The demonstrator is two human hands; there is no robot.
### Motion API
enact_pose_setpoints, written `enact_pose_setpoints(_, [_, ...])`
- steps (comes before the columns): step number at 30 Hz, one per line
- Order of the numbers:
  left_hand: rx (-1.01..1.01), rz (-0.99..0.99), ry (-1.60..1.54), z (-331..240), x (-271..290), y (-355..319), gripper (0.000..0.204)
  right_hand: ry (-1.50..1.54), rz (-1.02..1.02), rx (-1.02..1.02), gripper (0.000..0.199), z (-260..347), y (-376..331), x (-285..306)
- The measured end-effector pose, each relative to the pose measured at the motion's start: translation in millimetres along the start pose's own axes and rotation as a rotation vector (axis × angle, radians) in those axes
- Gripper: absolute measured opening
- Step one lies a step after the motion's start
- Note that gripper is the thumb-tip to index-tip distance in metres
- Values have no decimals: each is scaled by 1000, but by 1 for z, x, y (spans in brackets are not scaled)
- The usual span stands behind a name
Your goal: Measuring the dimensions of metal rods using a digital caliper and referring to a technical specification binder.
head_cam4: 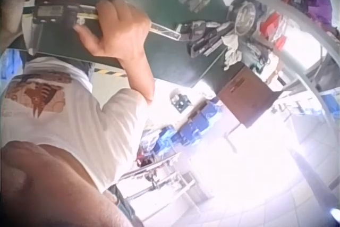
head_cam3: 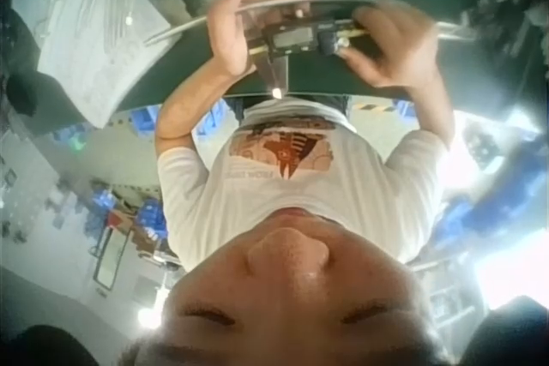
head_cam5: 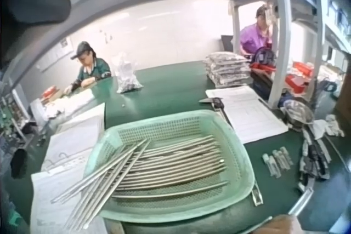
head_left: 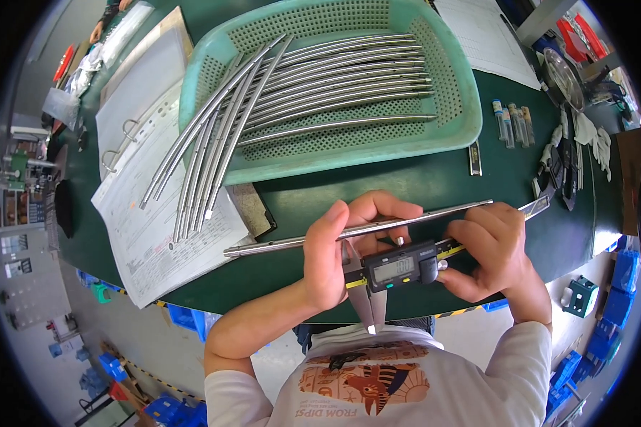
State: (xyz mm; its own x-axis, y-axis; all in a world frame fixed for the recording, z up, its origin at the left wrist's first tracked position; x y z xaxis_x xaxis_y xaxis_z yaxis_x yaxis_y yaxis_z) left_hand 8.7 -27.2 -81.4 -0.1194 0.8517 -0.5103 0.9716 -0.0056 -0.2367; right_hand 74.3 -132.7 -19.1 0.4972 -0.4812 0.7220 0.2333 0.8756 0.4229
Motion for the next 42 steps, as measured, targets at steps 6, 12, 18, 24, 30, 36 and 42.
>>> enact_pose_setpoints(6, [5, -19, -58, -1, 7, -5, 74, -11, 17, 16, 34, 1, 9, -1])
enact_pose_setpoints(12, [-97, -7, -15, 14, 11, -4, 56, -194, -60, 97, 49, -1, -15, -5])
enact_pose_setpoints(18, [-380, -104, 257, -4, 39, -87, 49, -204, -5, 117, 48, 9, -29, -10])
enact_pose_setpoints(24, [-705, -330, 592, -30, 94, -173, 70, -140, 145, -35, 45, 19, -30, -55])
enact_pose_setpoints(30, [-716, -436, 530, -31, 138, -197, 81, -196, 207, -174, 45, 19, -21, -91])
enact_pose_setpoints(36, [-703, -383, 383, -29, 153, -202, 78, -310, 208, -157, 46, 18, -15, -98])
enact_pose_setpoints(42, [-725, -418, 304, -37, 153, -205, 82, -347, 197, -183, 48, 21, -10, -103])
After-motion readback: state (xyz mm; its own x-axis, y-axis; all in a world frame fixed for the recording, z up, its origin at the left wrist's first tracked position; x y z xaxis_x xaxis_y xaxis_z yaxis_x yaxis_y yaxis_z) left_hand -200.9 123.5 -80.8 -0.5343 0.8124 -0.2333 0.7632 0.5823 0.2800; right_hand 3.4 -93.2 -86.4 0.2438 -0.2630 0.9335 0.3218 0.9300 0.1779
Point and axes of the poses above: each hand's wrist, its own y-axis towards the middle knuckle, its own x-axis out of the back of the hand, z = x × y, the point moved 7 cm from there along y, towards the middle knuckle, and after that the axes turned 11 degrees about y, right-handed, at the moved point
